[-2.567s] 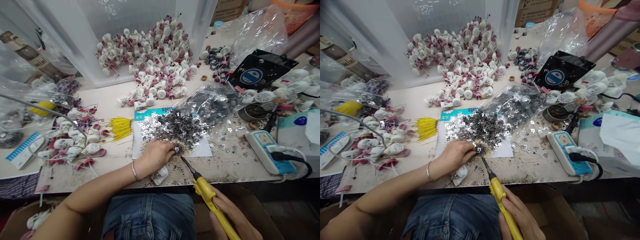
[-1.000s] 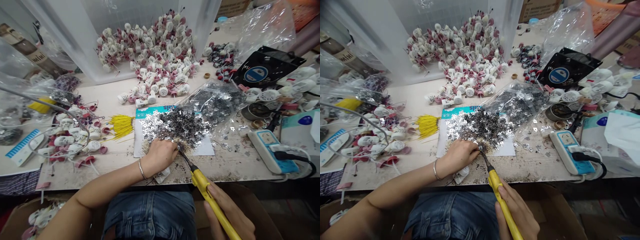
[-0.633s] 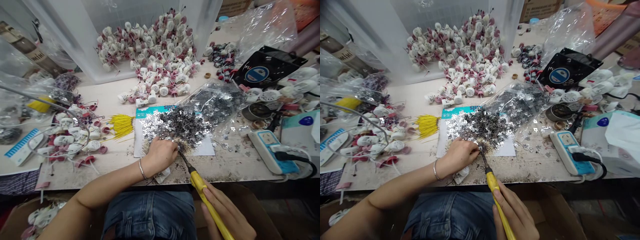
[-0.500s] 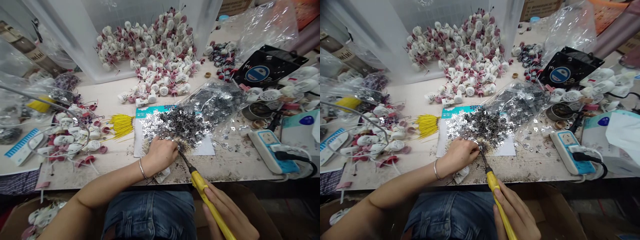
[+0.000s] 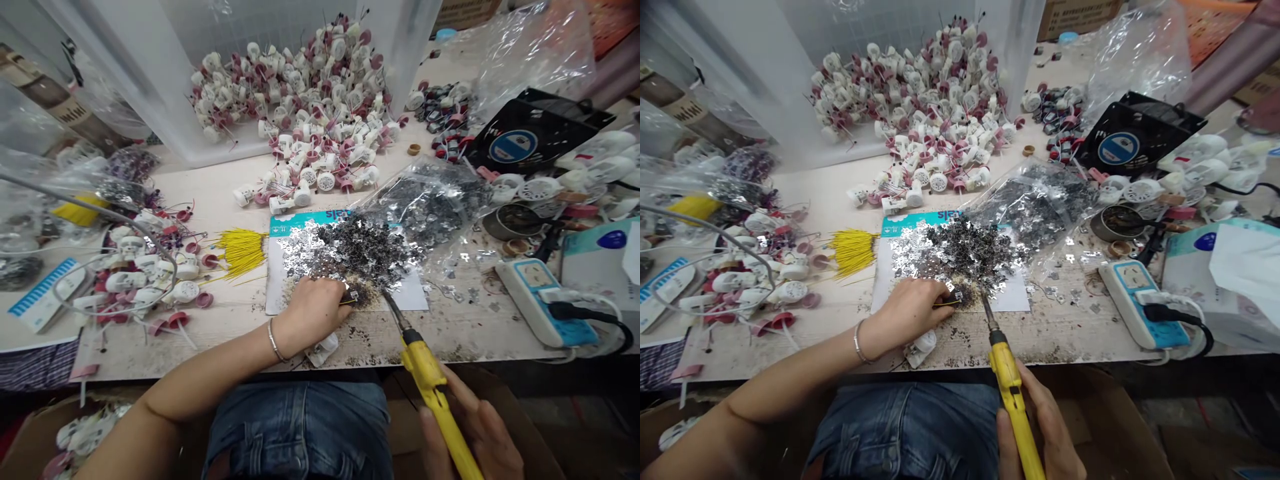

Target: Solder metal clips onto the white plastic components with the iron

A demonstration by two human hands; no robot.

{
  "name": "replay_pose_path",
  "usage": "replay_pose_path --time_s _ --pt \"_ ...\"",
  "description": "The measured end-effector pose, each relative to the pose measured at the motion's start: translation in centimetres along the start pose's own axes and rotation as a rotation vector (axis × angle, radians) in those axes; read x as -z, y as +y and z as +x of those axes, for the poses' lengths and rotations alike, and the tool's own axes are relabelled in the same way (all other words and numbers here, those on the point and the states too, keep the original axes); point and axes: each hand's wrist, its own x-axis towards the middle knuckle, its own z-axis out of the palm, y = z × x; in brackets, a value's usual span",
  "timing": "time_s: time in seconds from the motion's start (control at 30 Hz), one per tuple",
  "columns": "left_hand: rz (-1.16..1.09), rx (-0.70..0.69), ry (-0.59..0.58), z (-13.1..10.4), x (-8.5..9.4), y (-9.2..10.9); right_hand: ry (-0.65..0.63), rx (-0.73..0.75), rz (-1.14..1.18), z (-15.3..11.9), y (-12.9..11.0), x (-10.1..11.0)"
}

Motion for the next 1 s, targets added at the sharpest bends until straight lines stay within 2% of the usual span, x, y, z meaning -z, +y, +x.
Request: replay_pose_path --time_s 0.13,0.23,0.33,0.43,0.5,0.6,0.67,0.7,0.77,0.87,0.93,1.0 --pt "-0.080 -0.020 -0.022 -1.3 0.9 0.5 -0.075 0.044 -0.034 0.3 0.6 -1.8" --pt "-0.288 -0.132 -0.036 -2.4 0.8 1.2 0.040 0.014 -0.017 1.2 0.3 -3.9" --pt "-0.627 -0.233 0.120 -3.2 0.1 1.3 0.032 -0.016 0.058 2.3 -0.4 -5.7" --pt "-0.889 -0.209 0.352 -3.6 -0.3 0.6 0.053 -0.076 0.136 2.6 -1.2 -6.5" --pt "-0.882 -0.166 0.481 -4.0 0.0 -0.2 0.020 -0.060 0.170 2.4 -1.7 -6.9" --pt "-0.707 -0.162 0.658 -5.2 0.8 -2.0 -0.180 0.044 0.161 1.7 -2.0 -7.8" --pt "-0.584 -0.173 0.736 -6.4 1.2 -3.5 -0.268 0.111 0.132 1.5 -1.9 -8.5" --pt "-0.512 -0.180 0.759 -7.1 1.2 -4.4 -0.271 0.124 0.115 1.6 -1.8 -8.8" --pt "-0.334 -0.241 0.738 -8.6 0.9 -6.0 -0.198 0.095 0.083 1.9 -1.6 -9.2" --pt "-0.109 -0.429 0.517 -10.1 -0.4 -7.2 -0.075 0.003 0.066 2.6 -1.4 -9.6" --pt "-0.133 -0.521 0.385 -10.5 -1.4 -6.9 -0.054 -0.035 0.077 2.9 -1.4 -9.8" --pt "-0.323 -0.500 0.364 -10.2 -2.3 -6.1 -0.068 -0.024 0.072 3.0 -1.5 -10.2"
